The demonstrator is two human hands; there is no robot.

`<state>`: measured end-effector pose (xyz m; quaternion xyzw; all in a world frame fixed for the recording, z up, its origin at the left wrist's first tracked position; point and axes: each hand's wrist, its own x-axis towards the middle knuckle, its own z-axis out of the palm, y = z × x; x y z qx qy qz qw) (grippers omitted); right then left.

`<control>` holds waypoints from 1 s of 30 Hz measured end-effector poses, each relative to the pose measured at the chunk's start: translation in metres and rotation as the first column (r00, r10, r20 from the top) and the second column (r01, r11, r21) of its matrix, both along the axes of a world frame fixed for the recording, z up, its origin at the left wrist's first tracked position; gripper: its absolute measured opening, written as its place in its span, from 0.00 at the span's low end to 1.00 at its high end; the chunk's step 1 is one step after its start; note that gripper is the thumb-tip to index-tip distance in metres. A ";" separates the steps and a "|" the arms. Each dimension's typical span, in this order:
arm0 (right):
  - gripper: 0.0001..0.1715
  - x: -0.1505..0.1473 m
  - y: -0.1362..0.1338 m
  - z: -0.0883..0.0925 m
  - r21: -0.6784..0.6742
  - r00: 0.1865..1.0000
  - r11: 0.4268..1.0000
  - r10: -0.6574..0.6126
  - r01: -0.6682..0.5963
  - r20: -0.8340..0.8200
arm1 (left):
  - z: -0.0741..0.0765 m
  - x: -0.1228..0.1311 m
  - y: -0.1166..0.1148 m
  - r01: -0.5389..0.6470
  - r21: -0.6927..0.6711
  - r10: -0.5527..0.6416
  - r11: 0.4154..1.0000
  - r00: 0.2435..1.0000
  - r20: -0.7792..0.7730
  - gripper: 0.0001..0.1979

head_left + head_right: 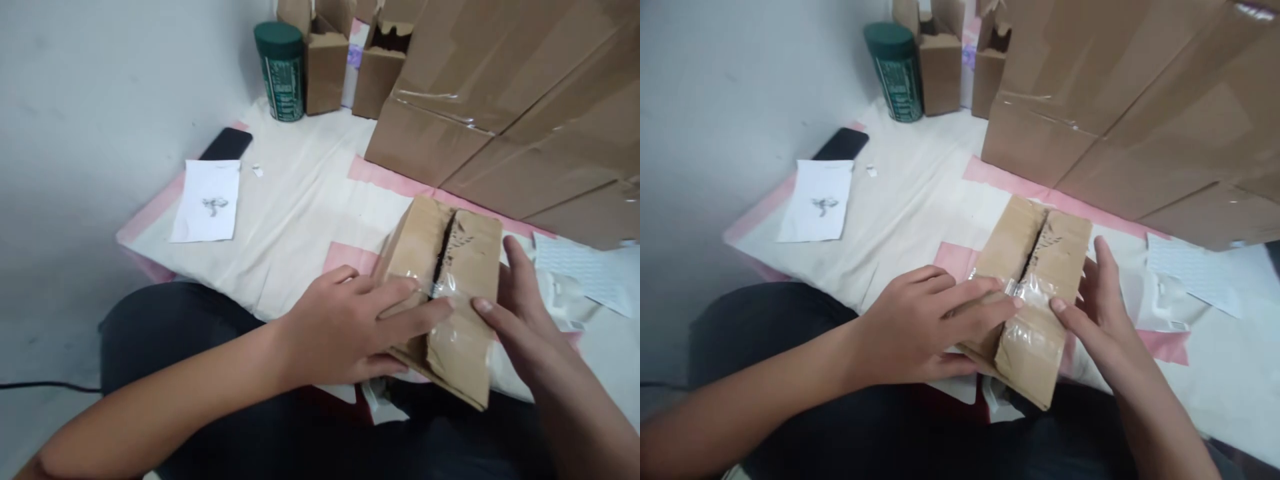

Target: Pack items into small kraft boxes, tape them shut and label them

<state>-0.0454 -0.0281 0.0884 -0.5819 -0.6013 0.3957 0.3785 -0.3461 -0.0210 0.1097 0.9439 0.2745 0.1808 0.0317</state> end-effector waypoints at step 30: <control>0.39 0.041 0.024 -0.020 -0.050 0.926 0.994 0.105 -0.093 0.363 | -0.027 -0.032 0.054 0.236 -0.367 -0.088 0.900 0.922 0.378 0.21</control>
